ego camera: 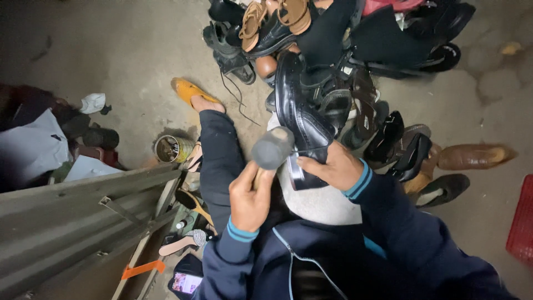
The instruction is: The person uses a rubber mallet to tap the heel and sole of a black leather shoe held in the left hand. The shoe is repeatedly tapped along the heel and sole edges while the person sits on the floor among other shoes.
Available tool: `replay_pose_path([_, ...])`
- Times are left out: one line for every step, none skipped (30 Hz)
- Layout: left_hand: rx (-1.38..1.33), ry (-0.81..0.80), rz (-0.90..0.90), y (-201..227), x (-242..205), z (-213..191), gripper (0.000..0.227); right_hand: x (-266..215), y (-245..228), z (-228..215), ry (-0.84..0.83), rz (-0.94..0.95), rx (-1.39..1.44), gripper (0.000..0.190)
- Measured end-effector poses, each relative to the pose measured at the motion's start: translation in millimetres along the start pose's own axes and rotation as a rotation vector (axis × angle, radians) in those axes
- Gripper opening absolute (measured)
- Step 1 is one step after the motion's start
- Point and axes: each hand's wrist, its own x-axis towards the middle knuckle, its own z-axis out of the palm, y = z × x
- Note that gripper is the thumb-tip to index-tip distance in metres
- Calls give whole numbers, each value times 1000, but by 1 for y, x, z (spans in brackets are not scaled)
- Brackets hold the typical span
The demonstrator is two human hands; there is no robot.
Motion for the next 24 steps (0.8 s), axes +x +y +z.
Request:
replay_pose_path([-12, 59, 3, 8, 0, -3, 17, -1, 9, -3, -23, -9, -1, 47])
replay_pose_path([-24, 119, 6, 14, 1, -5, 20, 0, 20, -7, -47, -19, -3, 45])
replay_pose_path([-20, 110, -9, 17, -1, -5, 20, -10, 28, -2, -47, -3, 5, 45])
replay_pose_path([13, 127, 31, 20, -2, -5, 21, -21, 35, 2, -50, 6, -37, 49])
replay_pose_path([47, 158, 81, 23, -1, -4, 22, -26, 40, 5, -62, -2, -85, 54])
replay_pose_path([51, 164, 76, 25, 3, -5, 22, -29, 41, 8, -70, -1, -83, 54])
replay_pose_path([51, 92, 92, 26, 9, -4, 24, -31, 43, 9, -79, -17, -159, 60])
replay_pose_path([51, 21, 108, 28, 14, -3, 28, -33, 44, 10, -88, -33, -234, 66])
replay_pose_path([47, 16, 111, 38, 12, -5, 28, -34, 45, 9, -82, -31, -236, 66])
replay_pose_path([78, 54, 76, 49, 10, -5, 19, -34, 46, 8, -79, -42, -311, 72])
replay_pose_path([112, 86, 32, 60, 5, -6, 15, -38, 48, 9, -79, -43, -381, 78])
replay_pose_path([111, 76, 26, 55, 11, -3, 15, -37, 36, 11, -76, -32, -377, 78])
replay_pose_path([129, 96, 112, 50, 17, -1, 9, -33, 23, 13, -10, -18, -359, 65])
replay_pose_path([147, 117, 199, 46, 24, 0, 16, -30, 10, 16, 55, -4, -342, 53])
replay_pose_path([151, 127, 202, 33, 16, -1, 16, -29, 8, 14, 49, -13, -343, 53])
replay_pose_path([144, 153, 187, 21, 9, -3, 11, -29, 6, 13, 74, -54, -360, 49])
replay_pose_path([133, 168, 171, 7, 2, -4, 9, -29, 5, 12, 107, -86, -375, 44])
replay_pose_path([133, 168, 172, 7, -1, -8, 9, -27, 6, 10, 108, -87, -375, 44])
replay_pose_path([164, 235, 174, 8, -9, -12, 12, -30, 8, 9, 99, -127, -370, 44])
replay_pose_path([195, 301, 176, 10, -18, -17, 15, -33, 9, 8, 91, -167, -365, 43])
replay_pose_path([200, 311, 174, 4, -12, -15, 15, -37, 15, 8, 82, -172, -364, 43])
replay_pose_path([128, 217, 121, -1, -6, -13, 9, -41, 19, 8, 53, -189, -378, 42])
replay_pose_path([51, 121, 70, -7, 1, -11, 7, -44, 24, 7, 27, -207, -395, 41])
replay_pose_path([51, 129, 72, 7, 4, -16, 7, -48, 29, 6, 22, -213, -397, 41])
